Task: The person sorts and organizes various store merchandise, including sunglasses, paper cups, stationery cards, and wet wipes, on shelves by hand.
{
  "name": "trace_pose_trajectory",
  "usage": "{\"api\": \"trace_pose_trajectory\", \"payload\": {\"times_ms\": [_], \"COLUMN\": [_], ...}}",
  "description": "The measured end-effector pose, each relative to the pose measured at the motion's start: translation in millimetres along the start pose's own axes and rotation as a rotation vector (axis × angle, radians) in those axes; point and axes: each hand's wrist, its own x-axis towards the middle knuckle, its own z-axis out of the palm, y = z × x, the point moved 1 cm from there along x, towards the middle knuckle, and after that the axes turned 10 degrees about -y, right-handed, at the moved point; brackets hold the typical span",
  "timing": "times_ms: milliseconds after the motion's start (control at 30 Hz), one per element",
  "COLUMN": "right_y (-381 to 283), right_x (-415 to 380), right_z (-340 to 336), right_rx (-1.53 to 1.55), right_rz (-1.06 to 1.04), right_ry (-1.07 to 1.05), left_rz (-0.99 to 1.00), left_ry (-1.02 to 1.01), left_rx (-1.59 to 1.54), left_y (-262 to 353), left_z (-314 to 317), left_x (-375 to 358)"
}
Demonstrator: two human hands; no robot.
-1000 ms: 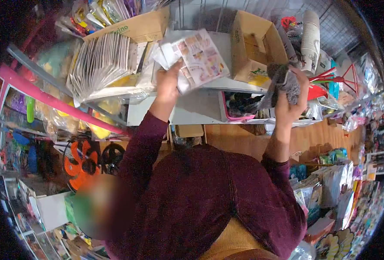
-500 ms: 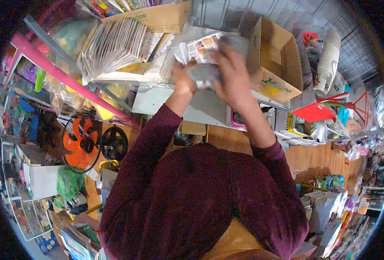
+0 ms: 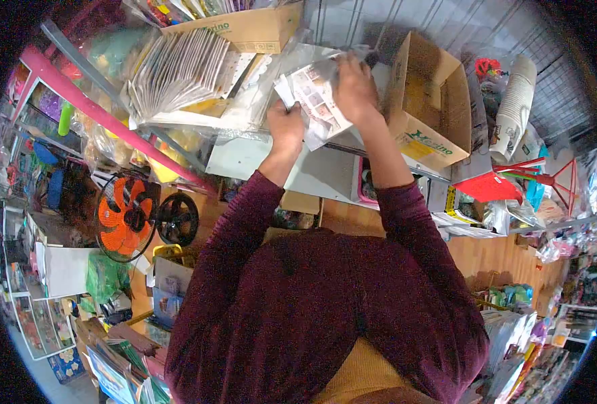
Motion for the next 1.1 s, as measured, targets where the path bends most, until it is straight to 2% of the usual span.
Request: {"api": "trace_pose_trajectory", "payload": {"times_ms": [133, 200, 233, 300, 333, 433, 467, 567, 633, 700, 767, 833, 900, 967, 1000, 1033, 1067, 1100], "right_y": [15.4, 13.5, 12.9, 13.2, 13.3, 11.0, 10.1, 8.7, 8.3, 7.7, 7.7, 5.5, -1.1, -14.1, -26.2, -35.6, -40.7, -45.4], "right_x": [8.1, 3.3, 0.6, -1.2, -3.4, -5.6, -6.2, -8.5, -10.8, -16.0, -17.9, -20.6, -23.5, -28.8, -35.8, -42.5, -47.6, -52.2], "right_z": [5.2, 6.7, 7.4, 11.1, 12.5, 11.6, 12.5, 13.5, 14.9, 16.0, 15.2, 15.3, 16.8, 22.9, 33.1, 39.9, 39.5, 37.9], "right_rx": [0.122, 0.135, 0.148, 0.121, 0.094, 0.103, 0.109, 0.068, 0.052, 0.052, 0.049, 0.06, 0.002, -0.057, -0.017, 0.024, 0.019, 0.079], "right_rz": [0.041, 0.045, 0.057, 0.007, -0.043, -0.022, -0.019, -0.021, 0.014, 0.012, 0.014, -0.027, -0.063, -0.101, -0.277, -0.448, -0.434, -0.466], "right_ry": [0.005, 0.038, 0.064, 0.132, 0.198, 0.187, 0.185, 0.224, 0.179, 0.199, 0.216, 0.255, 0.245, 0.239, 0.161, 0.081, 0.079, 0.047], "left_rz": [-0.038, 0.302, 0.303, 0.553, 0.647, 0.536, 0.375, 0.319, 0.402, 0.119, 0.175, 0.113, 0.092, 0.21, 0.21, 0.295, 0.372, 0.366], "left_ry": [-0.071, -0.038, -0.036, -0.017, 0.08, -0.005, -0.071, -0.086, -0.058, -0.214, -0.239, -0.185, -0.209, -0.148, -0.157, -0.071, 0.014, -0.001], "left_rx": [-0.056, 0.165, 0.164, 0.515, 0.768, 0.702, 0.526, 0.652, 0.694, 0.394, 0.322, 0.144, 0.257, 0.71, 0.709, 0.537, 0.361, 0.357], "left_y": [-6.2, 11.8, 15.4, 26.1, 33.6, 41.5, 47.4, 45.5, 27.8, 24.5, 20.8, 11.1, -0.7, -14.5, -19.0, -24.0, -24.1, -23.8], "left_z": [-7.3, -5.8, -7.6, -11.9, -11.6, -5.3, 0.6, 5.8, -1.1, -9.3, -13.1, -18.9, -27.9, -33.8, -32.8, -30.4, -28.4, -29.4], "left_x": [4.6, -11.1, -17.3, -33.7, -45.2, -59.2, -60.5, -45.9, -29.6, -19.6, -19.5, -16.6, -8.7, 3.1, 4.3, 3.4, 0.7, -1.0]}}
